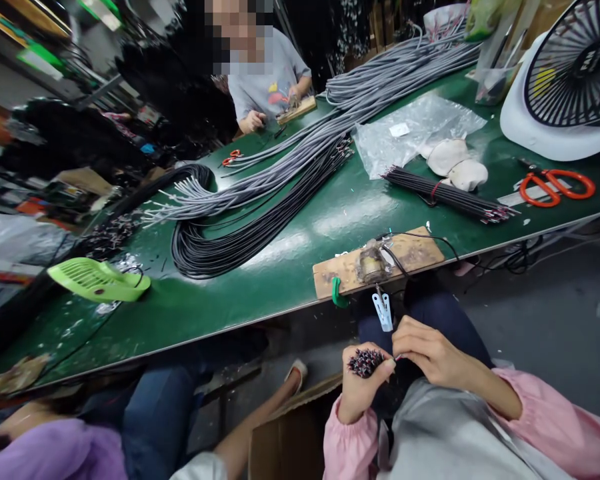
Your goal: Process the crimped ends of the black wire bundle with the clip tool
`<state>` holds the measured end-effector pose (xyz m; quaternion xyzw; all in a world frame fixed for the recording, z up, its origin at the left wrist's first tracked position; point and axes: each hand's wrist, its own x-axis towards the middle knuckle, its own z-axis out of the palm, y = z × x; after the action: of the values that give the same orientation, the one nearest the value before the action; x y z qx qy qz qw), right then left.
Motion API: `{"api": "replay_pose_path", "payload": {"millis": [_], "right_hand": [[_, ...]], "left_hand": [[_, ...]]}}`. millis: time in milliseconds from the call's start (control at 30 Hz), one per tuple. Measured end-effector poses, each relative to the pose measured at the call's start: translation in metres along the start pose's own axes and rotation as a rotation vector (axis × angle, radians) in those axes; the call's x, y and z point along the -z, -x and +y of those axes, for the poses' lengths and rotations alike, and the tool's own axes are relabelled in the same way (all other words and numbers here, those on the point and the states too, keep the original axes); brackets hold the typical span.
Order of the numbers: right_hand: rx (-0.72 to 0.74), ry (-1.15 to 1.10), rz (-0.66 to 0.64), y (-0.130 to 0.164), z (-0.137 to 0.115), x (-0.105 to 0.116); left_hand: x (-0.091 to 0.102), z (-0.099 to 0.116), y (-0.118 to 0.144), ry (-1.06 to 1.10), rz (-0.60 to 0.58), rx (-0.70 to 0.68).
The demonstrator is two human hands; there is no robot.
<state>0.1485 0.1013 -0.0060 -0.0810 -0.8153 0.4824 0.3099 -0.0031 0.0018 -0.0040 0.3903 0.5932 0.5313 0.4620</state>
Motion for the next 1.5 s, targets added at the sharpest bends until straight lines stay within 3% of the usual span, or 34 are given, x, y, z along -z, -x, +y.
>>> {"api": "replay_pose_path", "payload": {"millis": [100, 200, 333, 433, 533, 767, 1133, 1333, 1500], "right_hand": [[-0.019, 0.003, -0.062, -0.001, 0.002, 0.007], [-0.165, -0.035, 0.064, -0.008, 0.008, 0.016], [-0.409, -0.095, 0.260, -0.031, 0.017, 0.015], [-0.503, -0.217, 0.271, -0.048, 0.022, 0.006], [-0.574, -0.482, 0.281, -0.057, 0.025, -0.002], [-0.596, -1.021, 0.310, -0.056, 0.023, -0.010], [-0.588, -1.220, 0.243, -0.046, 0.034, -0.017], [-0.586, -1.178, 0.306, -0.023, 0.044, -0.018], [-0.528, -0.658, 0.263, -0.005, 0.015, 0.002]], "left_hand": [[0.001, 0.005, -0.002, -0.048, -0.057, -0.050], [0.003, 0.009, -0.003, -0.075, -0.084, -0.124], [0.003, 0.013, -0.003, -0.099, 0.034, -0.192], [0.000, 0.015, -0.005, -0.129, 0.125, -0.230], [-0.002, 0.014, -0.009, -0.147, 0.201, -0.255], [-0.007, 0.014, -0.015, -0.224, 0.277, -0.220], [-0.012, 0.017, -0.017, -0.257, 0.241, -0.148], [-0.014, 0.018, -0.016, -0.251, 0.232, -0.134], [-0.014, 0.018, -0.012, -0.260, 0.194, -0.122]]}}
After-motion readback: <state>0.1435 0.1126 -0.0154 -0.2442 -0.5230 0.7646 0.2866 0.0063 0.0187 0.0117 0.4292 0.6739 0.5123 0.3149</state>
